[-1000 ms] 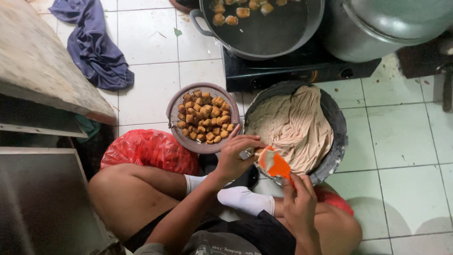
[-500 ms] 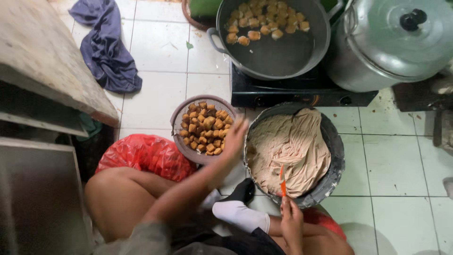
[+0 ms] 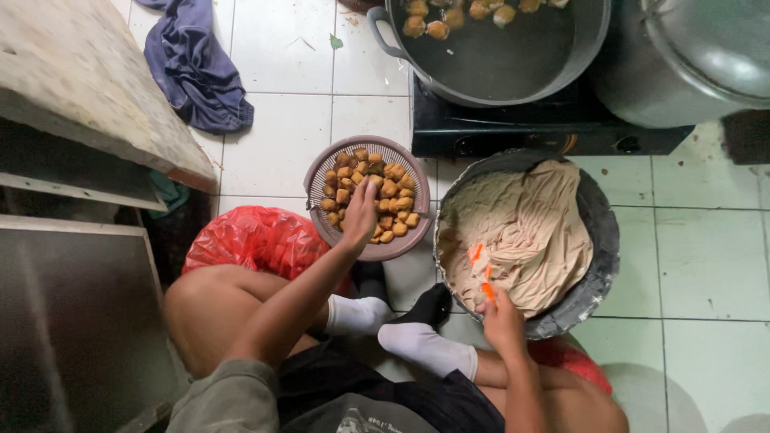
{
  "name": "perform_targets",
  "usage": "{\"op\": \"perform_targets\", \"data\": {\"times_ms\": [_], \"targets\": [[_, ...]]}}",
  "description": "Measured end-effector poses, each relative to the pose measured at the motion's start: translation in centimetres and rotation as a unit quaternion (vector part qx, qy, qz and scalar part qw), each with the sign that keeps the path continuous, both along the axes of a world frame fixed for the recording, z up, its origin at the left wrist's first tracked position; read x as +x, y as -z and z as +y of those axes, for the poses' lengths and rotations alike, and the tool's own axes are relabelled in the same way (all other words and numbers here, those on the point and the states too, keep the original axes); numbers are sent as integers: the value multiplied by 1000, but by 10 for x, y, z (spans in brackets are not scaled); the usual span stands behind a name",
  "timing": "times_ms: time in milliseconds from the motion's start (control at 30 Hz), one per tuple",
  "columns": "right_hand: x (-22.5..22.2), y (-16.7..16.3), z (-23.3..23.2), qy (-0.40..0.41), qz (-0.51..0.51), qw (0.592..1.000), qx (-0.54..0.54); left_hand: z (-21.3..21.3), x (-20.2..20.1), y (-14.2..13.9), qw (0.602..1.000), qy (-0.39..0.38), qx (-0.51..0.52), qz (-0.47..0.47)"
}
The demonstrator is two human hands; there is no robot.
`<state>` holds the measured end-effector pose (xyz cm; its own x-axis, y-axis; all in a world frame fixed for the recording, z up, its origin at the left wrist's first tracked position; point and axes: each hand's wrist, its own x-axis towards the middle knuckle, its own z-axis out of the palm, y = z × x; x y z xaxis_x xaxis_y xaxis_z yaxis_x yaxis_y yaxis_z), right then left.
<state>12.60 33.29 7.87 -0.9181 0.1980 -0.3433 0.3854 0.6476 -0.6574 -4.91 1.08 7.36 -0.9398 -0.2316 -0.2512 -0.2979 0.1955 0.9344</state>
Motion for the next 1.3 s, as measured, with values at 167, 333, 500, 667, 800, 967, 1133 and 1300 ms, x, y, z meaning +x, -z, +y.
{"op": "perform_targets", "data": {"times_ms": [167, 333, 500, 667, 800, 967, 1133, 1300], "targets": [[-45, 30, -16, -89, -39, 983, 158, -39, 35, 62, 994, -18, -108, -9], [-70, 78, -16, -216, -62, 964, 142, -57, 44, 65, 983, 29, -178, -30], [-60, 89, 23, -165, -181, 956, -162, -38, 15, 90, 984, 94, -126, -84], [-18, 57, 29, 46, -176, 927, -328, 23, 14, 113, 959, 134, -201, -152], [15, 17, 18, 203, -173, 864, -428, 58, 28, 114, 928, 155, -302, -151], [29, -26, 14, 261, -109, 832, -477, 49, 34, 107, 910, 179, -361, -103], [25, -48, 2, 207, -45, 818, -534, 40, 49, 84, 970, 87, -225, -12], [12, -51, -38, 184, -23, 847, -498, 60, 111, 24, 978, 187, 87, 18]]}}
